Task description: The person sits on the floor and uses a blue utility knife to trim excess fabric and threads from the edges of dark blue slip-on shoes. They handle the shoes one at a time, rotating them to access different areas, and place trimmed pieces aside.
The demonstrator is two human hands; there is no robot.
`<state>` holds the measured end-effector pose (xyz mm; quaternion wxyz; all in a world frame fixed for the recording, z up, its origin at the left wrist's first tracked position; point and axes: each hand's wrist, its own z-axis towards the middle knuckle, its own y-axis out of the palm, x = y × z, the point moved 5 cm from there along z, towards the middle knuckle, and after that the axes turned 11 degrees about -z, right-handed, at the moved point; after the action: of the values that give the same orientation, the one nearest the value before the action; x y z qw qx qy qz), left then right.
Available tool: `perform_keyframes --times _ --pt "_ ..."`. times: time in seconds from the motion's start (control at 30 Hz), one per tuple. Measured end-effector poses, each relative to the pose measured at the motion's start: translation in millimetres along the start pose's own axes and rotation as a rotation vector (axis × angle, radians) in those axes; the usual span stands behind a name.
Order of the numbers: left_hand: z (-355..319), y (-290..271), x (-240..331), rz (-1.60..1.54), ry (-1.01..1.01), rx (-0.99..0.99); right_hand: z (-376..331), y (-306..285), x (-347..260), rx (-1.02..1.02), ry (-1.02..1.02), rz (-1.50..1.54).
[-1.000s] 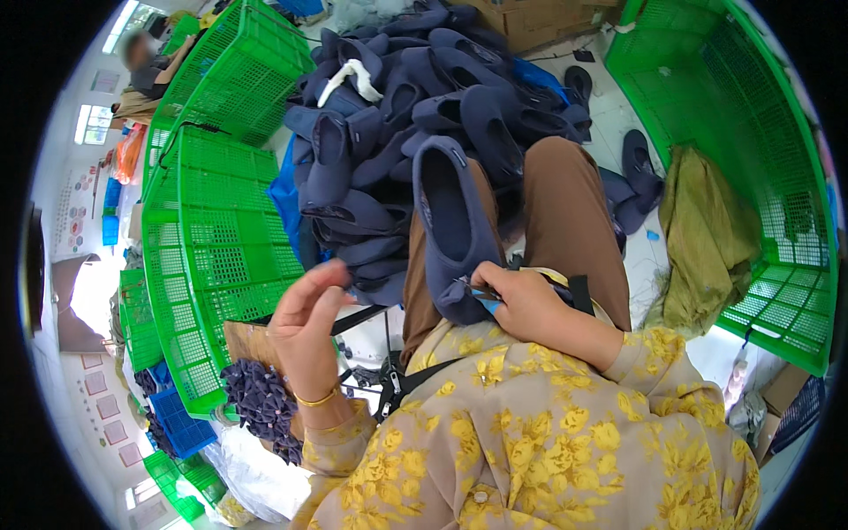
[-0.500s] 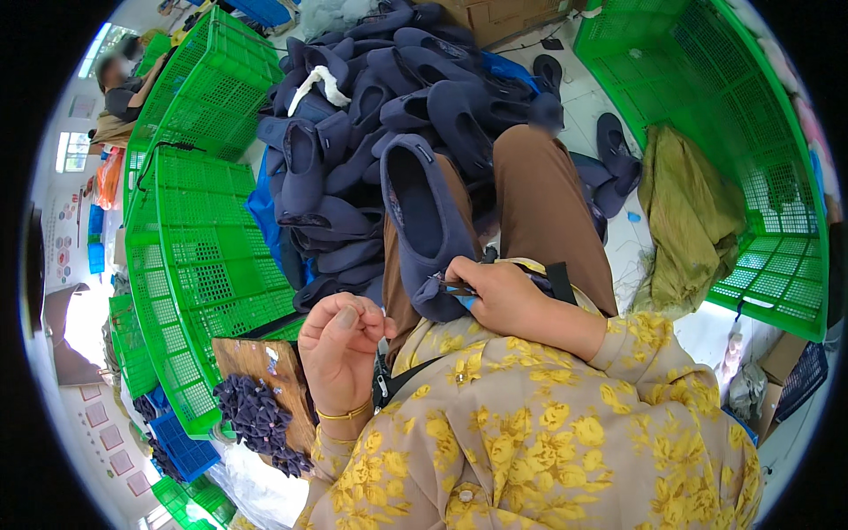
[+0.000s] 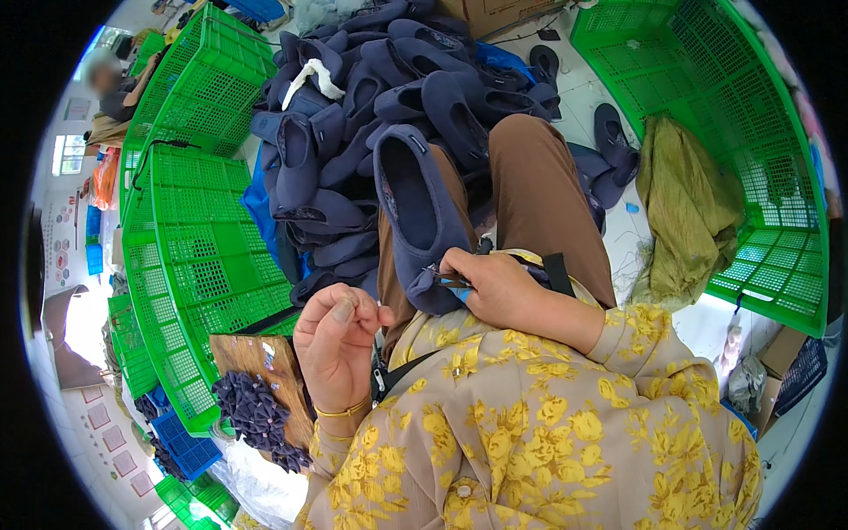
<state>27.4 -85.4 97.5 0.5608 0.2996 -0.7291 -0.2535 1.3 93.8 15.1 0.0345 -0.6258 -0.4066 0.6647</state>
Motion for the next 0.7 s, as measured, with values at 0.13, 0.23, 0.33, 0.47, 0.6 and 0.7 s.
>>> perform_keyframes --times 0.13,0.23,0.33,0.47,0.6,0.7 --pt "1.0 0.2 -1.3 -0.006 0.017 0.002 0.1 -0.4 0.2 0.008 0.006 0.003" --pt "0.2 -0.5 -0.9 0.004 0.02 0.012 0.3 1.1 0.5 -0.006 0.017 0.002" --pt "0.2 -1.0 -1.1 -0.005 0.023 0.009 -0.2 1.3 1.0 0.011 0.006 0.01" --pt "0.5 -1.5 -1.0 0.002 0.018 0.009 0.4 0.9 -0.2 0.003 0.015 0.01" --pt "1.4 -1.7 -1.8 0.038 0.014 0.029 0.5 1.8 1.6 0.001 0.013 0.017" --pt "0.3 -5.8 -4.9 0.369 0.096 0.109 0.2 1.4 1.6 -0.005 0.004 0.037"
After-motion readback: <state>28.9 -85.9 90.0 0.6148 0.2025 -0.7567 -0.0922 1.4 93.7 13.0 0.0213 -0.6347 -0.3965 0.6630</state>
